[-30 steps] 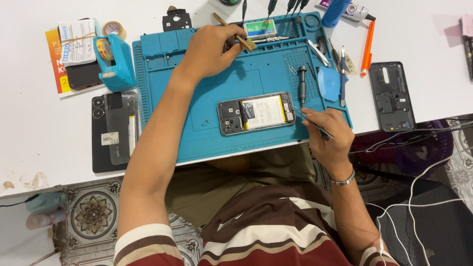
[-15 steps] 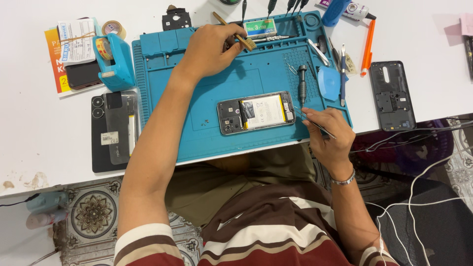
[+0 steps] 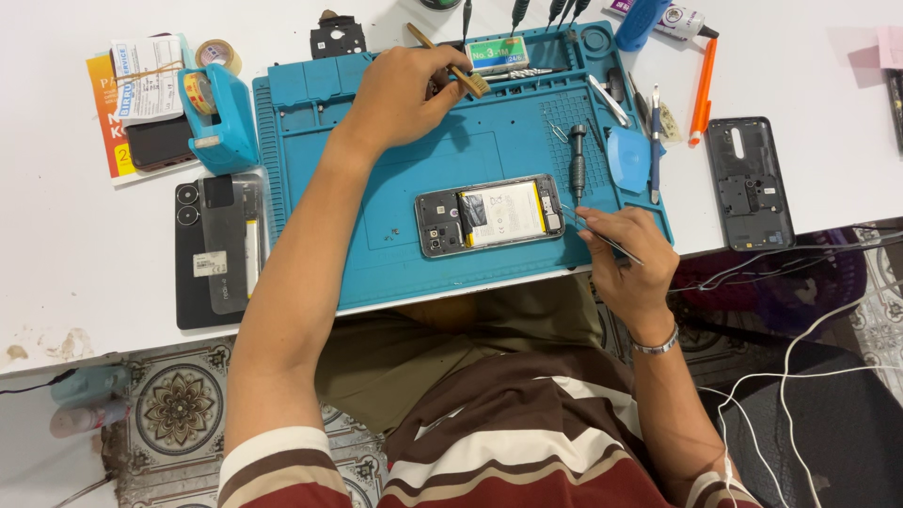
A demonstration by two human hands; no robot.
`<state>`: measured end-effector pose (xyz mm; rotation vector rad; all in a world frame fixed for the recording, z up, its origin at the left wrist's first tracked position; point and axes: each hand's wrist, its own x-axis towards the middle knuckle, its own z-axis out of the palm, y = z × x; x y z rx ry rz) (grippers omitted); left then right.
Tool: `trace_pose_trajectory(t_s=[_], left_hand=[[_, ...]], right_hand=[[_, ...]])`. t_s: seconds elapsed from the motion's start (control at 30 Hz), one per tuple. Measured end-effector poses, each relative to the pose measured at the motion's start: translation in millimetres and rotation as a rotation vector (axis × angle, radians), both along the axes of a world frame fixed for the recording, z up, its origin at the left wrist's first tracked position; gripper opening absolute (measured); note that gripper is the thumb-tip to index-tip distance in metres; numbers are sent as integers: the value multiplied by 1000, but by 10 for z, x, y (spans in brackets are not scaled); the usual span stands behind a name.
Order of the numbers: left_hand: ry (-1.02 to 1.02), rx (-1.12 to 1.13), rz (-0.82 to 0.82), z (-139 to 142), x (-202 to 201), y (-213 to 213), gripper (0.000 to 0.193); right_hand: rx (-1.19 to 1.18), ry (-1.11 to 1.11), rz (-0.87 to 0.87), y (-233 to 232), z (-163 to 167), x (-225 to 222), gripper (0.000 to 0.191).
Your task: The person uses a screwdriver to remove screws from a disassembled smartphone on a blue work mat, then uses tweezers to lift and reposition a small internal component. The person continues to manipulate small parts with tweezers while the phone remains open on the bench.
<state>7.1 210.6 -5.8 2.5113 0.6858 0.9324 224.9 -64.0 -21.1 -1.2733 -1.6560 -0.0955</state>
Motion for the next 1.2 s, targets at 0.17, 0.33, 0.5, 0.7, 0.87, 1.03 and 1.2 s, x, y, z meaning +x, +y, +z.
trace_pose_trajectory(t_s=[0.17,0.33,0.5,0.7,0.87,1.03,1.2], left_hand=[[8,3,3,-7,-6,2,22],[9,0,8,-9,-5,5,22],[7,0,5,-8,2,8,21],[5,0,0,3,-9,1,21],[-3,19,-10,-7,-4,3,21],[-8,24,-15,-19,-3,16,21],[-5,27,-10,-25,-6,15,21]], right_hand=[[-23,-6,-35,-5,2,-9,16],[-31,-23,-43,3,2,3,17],[-24,1,-34,-12,-38,26,18],[120,-205,-11,-20,-120,46,25],[120,-251,-30,-42,-157,54,25],[127,-242,-38,-28,-159,42,25],[112,-248,-40,-26,-149,31,26]])
